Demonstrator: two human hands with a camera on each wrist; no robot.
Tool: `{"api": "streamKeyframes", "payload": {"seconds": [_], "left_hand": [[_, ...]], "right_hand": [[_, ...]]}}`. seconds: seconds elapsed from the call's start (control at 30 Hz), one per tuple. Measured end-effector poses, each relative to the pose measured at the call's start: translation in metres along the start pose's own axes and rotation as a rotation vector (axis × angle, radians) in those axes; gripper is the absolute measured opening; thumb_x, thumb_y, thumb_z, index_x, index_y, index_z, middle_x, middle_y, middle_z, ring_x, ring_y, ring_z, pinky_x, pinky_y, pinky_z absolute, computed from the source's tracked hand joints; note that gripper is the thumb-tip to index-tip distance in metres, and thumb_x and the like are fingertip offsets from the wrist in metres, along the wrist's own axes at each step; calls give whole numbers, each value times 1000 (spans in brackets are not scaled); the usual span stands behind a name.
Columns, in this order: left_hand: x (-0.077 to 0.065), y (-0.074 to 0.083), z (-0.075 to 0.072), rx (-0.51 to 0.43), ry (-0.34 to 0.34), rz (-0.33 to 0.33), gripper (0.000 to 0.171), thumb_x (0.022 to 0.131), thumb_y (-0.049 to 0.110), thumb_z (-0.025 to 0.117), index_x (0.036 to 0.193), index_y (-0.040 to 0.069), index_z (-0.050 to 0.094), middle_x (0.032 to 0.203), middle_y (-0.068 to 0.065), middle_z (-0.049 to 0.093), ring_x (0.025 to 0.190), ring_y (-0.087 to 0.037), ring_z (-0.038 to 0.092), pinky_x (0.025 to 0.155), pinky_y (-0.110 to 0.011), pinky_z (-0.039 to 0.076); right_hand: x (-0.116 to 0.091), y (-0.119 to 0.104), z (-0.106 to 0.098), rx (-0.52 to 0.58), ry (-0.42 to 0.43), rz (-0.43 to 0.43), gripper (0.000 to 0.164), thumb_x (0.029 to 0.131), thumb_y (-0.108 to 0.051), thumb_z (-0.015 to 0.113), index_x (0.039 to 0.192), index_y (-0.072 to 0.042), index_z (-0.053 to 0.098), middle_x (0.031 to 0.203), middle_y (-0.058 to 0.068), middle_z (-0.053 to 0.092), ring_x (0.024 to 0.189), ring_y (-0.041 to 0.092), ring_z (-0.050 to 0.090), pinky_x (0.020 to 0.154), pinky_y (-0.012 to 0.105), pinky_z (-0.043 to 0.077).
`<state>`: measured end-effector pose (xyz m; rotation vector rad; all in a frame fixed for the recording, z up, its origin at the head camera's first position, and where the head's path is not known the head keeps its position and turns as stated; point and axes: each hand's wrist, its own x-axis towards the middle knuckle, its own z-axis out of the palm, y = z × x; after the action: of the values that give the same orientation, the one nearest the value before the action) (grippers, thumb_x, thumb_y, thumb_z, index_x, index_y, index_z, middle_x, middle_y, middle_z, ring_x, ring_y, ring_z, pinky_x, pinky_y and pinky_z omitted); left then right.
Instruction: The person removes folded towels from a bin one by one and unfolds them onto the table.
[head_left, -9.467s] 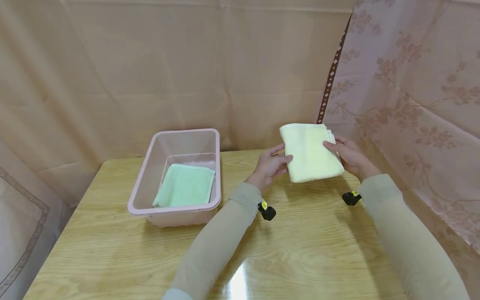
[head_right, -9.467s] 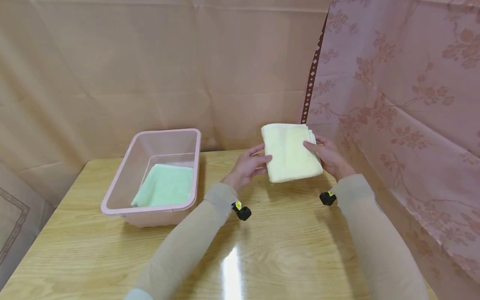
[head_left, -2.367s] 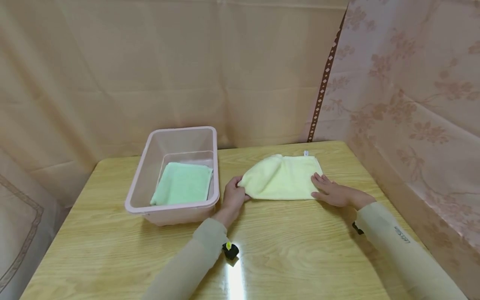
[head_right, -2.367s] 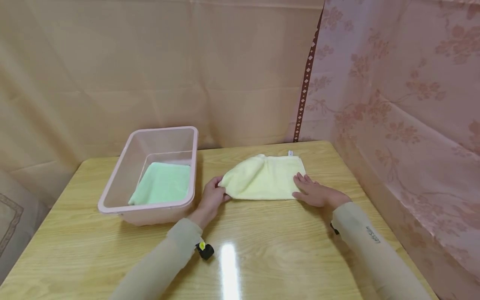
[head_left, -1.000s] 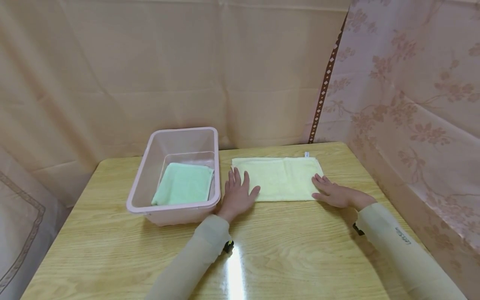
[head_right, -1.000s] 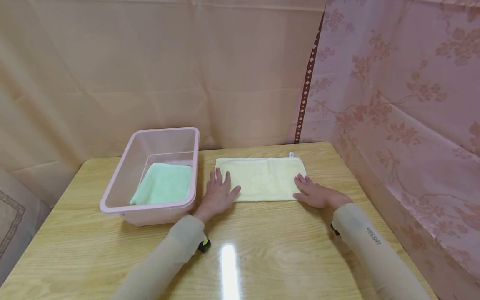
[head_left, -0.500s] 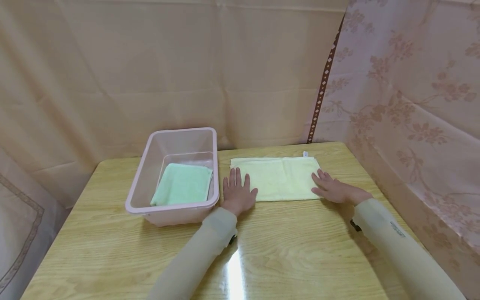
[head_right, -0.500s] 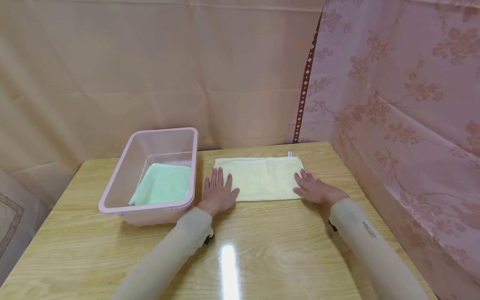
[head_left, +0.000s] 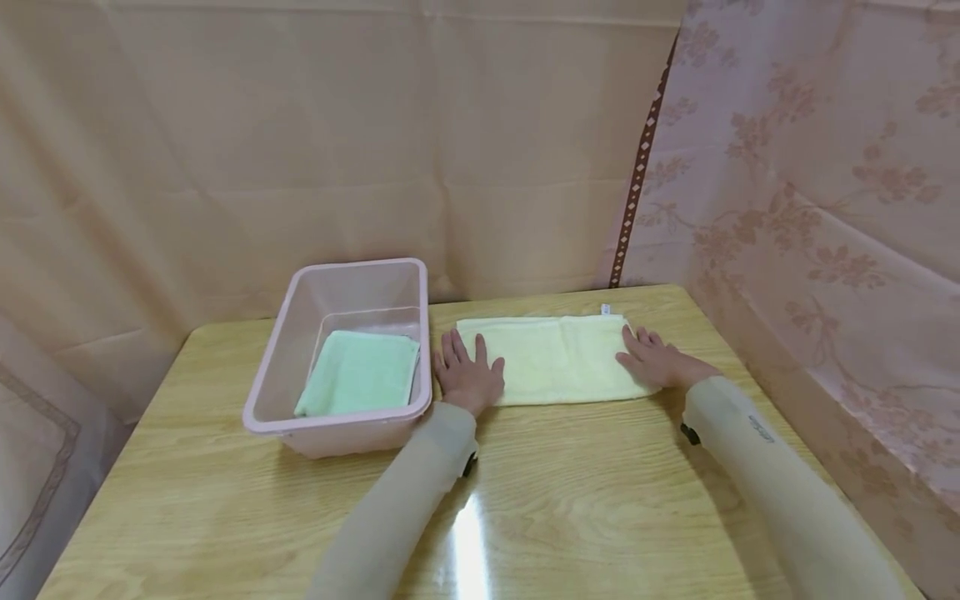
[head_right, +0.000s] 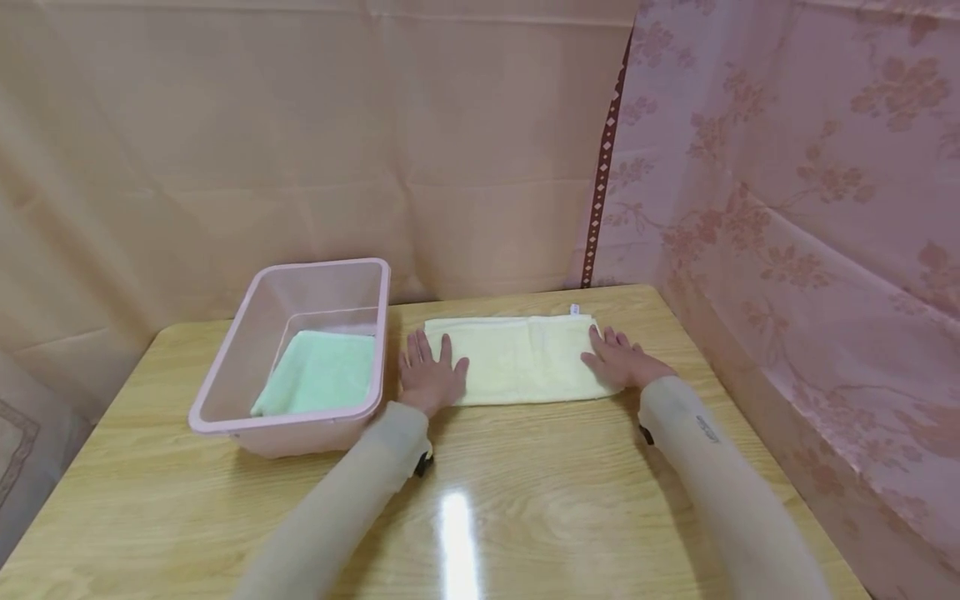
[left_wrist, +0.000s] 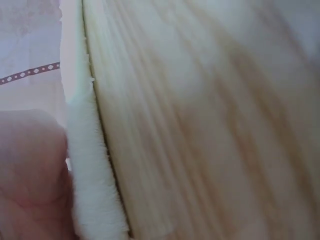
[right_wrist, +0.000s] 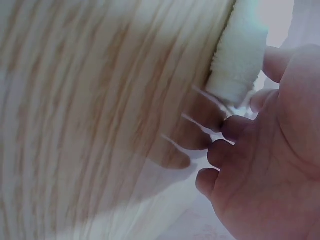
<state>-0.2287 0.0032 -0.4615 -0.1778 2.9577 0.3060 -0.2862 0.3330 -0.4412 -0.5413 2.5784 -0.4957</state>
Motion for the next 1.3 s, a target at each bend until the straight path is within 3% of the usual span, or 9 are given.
{"api": "streamKeyframes", "payload": {"seconds": [0.2,0.4,0.53,0.7,0.83,0.93,1.0,1.2,1.3], "left_hand": [[0,1,0,-69,-32,-23,67,107,55,25,165,22,14,167,-24,-4,153,-41,-6,120,-60,3],[2,2,0,-81,-39,-19,66,108,53,24,165,22,12,167,-24,-4,153,-41,-4,121,-58,5],[3,2,1,-95,-24,14,65,109,50,25,165,20,12,167,-25,-5,153,-41,-4,122,-56,6],[8,1,1,-142,17,102,63,110,42,33,164,16,17,166,-28,-3,152,-44,-2,123,-49,10],[11,1,1,-171,45,143,63,109,37,42,163,13,20,165,-29,-1,152,-45,-1,121,-44,22],[13,3,1,-208,74,132,68,107,34,49,164,14,18,165,-28,-4,152,-45,-2,108,-44,44],[14,4,0,-247,91,110,72,105,33,53,164,15,16,166,-27,-5,152,-46,-1,98,-45,52],[16,5,0,-325,113,58,71,104,30,57,163,14,21,167,-24,-3,150,-51,7,102,-50,49],[18,5,1,-371,145,60,71,101,20,60,162,14,24,167,-24,-4,149,-52,9,97,-48,53]], "right_hand": [[7,1,3,8,25,-43,71,113,-37,27,157,8,-5,159,38,-12,144,59,-13,109,76,-8],[9,3,6,17,72,-96,68,113,-32,32,160,2,-2,162,31,-13,147,53,-14,113,70,-10],[11,4,8,-11,110,-116,67,112,-31,35,161,0,0,163,31,-13,147,52,-13,114,68,-9],[13,4,10,-21,150,-152,66,112,-25,38,161,1,3,164,29,-10,149,51,-9,117,65,-5],[15,3,11,-39,185,-198,65,110,-20,42,159,5,8,164,29,-5,150,50,-1,119,63,1],[17,2,12,-65,214,-222,65,109,-17,46,158,7,11,164,30,-1,149,51,3,119,63,6],[18,2,12,-82,230,-225,64,108,-15,47,158,8,13,165,29,1,150,49,6,119,63,8],[20,2,13,-119,264,-249,64,107,-9,50,156,11,14,163,31,5,150,47,11,119,60,13],[21,3,14,-126,276,-256,64,106,-6,50,157,10,14,164,30,6,150,45,12,119,59,15]]}}
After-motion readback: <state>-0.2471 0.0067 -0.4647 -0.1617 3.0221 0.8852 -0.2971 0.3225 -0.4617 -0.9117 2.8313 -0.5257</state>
